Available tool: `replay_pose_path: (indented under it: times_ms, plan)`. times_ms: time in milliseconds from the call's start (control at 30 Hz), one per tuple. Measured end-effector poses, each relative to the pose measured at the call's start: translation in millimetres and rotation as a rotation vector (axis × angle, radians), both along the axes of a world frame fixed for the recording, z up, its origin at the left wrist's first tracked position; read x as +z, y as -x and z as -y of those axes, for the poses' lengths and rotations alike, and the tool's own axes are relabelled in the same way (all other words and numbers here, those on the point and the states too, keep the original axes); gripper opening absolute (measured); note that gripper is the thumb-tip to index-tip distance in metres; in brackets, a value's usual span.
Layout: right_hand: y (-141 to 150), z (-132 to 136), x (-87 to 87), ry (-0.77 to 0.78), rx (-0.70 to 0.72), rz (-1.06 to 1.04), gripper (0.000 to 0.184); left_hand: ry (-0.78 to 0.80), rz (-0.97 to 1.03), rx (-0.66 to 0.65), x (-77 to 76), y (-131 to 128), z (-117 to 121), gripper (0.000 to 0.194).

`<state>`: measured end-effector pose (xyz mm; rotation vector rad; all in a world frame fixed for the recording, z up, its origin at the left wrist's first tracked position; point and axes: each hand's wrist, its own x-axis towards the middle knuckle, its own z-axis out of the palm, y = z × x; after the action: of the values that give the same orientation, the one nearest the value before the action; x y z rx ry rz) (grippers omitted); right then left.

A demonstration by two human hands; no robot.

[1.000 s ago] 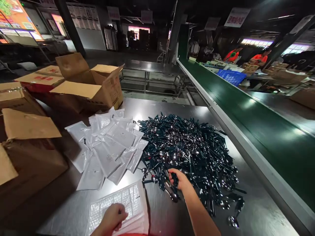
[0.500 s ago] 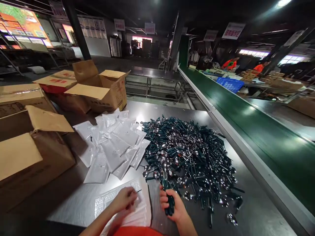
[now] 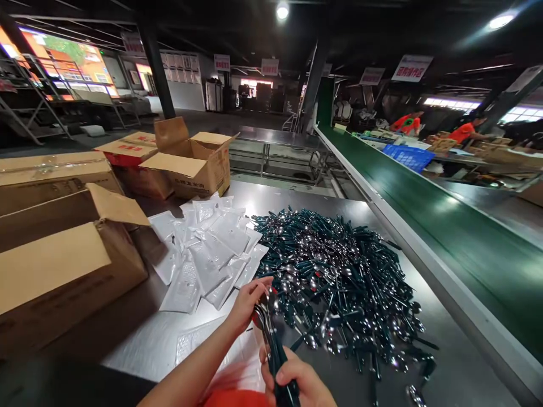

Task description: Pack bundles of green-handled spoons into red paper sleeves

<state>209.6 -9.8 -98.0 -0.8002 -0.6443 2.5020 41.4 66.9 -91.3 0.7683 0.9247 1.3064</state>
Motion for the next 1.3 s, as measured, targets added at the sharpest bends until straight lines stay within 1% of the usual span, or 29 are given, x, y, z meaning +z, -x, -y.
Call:
replay_pose_path:
  times_ms: [33, 100, 167, 267, 400, 500, 600, 700, 767, 900, 1000, 1067, 1133, 1200, 1267, 1300]
  plan:
    - [1, 0, 8.1, -0.018, -0.01, 0.057, 0.039, 0.023, -0.015, 0.035, -1.1, -1, 1, 0.038]
    - [6, -1, 20.3, -0.039, -0.014, 0.131, 0.037, 0.065, -0.028, 0.085, -4.9, -2, 3, 0.043]
    - [11, -3, 24.8, -0.051, 0.009, 0.176, 0.038, 0.082, -0.044, 0.119, -8.4, -2, 3, 0.047]
    - [18, -4, 20.9, -0.019, 0.034, 0.21, 0.04, 0.078, -0.088, 0.169, -10.2, -1, 2, 0.033]
    - [19, -3, 15.2, 0.004, -0.016, 0.23, 0.033, 0.11, -0.116, 0.132, -10.3, 0, 4, 0.022]
    - [16, -4, 14.2, 0.014, -0.044, 0.175, 0.031, 0.124, -0.137, 0.129, -12.4, 0, 5, 0.02]
    - [15, -7, 11.3, 0.037, -0.059, 0.079, 0.032, 0.099, -0.121, 0.126, -14.0, 1, 6, 0.023]
    - [15, -10, 6.9, 0.094, -0.021, -0.059, 0.036, 0.068, -0.066, 0.107, -11.7, 3, 6, 0.031]
    - [14, -10, 5.0, 0.128, 0.004, -0.137, 0.041, 0.058, -0.012, 0.09, -7.1, 5, 6, 0.032]
    - [12, -8, 3.4, 0.12, 0.003, -0.238, 0.048, 0.014, 0.093, 0.024, 5.0, 14, 5, 0.034]
    - [12, -8, 2.0, 0.11, 0.019, -0.334, 0.048, 0.016, 0.189, -0.072, 8.1, 18, 8, 0.044]
    - [11, -9, 1.4, 0.1, 0.014, -0.372, 0.048, 0.051, 0.297, -0.164, 6.0, 18, 13, 0.053]
    - [12, -10, 1.5, 0.099, 0.002, -0.382, 0.046, 0.077, 0.374, -0.236, 2.5, 18, 20, 0.057]
    - [12, -10, 2.3, 0.109, -0.004, -0.384, 0.044, 0.071, 0.365, -0.256, -0.4, 18, 26, 0.06]
    - [12, -9, 3.4, 0.121, -0.011, -0.383, 0.04, 0.059, 0.301, -0.237, -2.0, 18, 28, 0.066]
    - [11, -8, 3.8, 0.123, -0.017, -0.38, 0.039, 0.061, 0.254, -0.22, -2.4, 18, 29, 0.064]
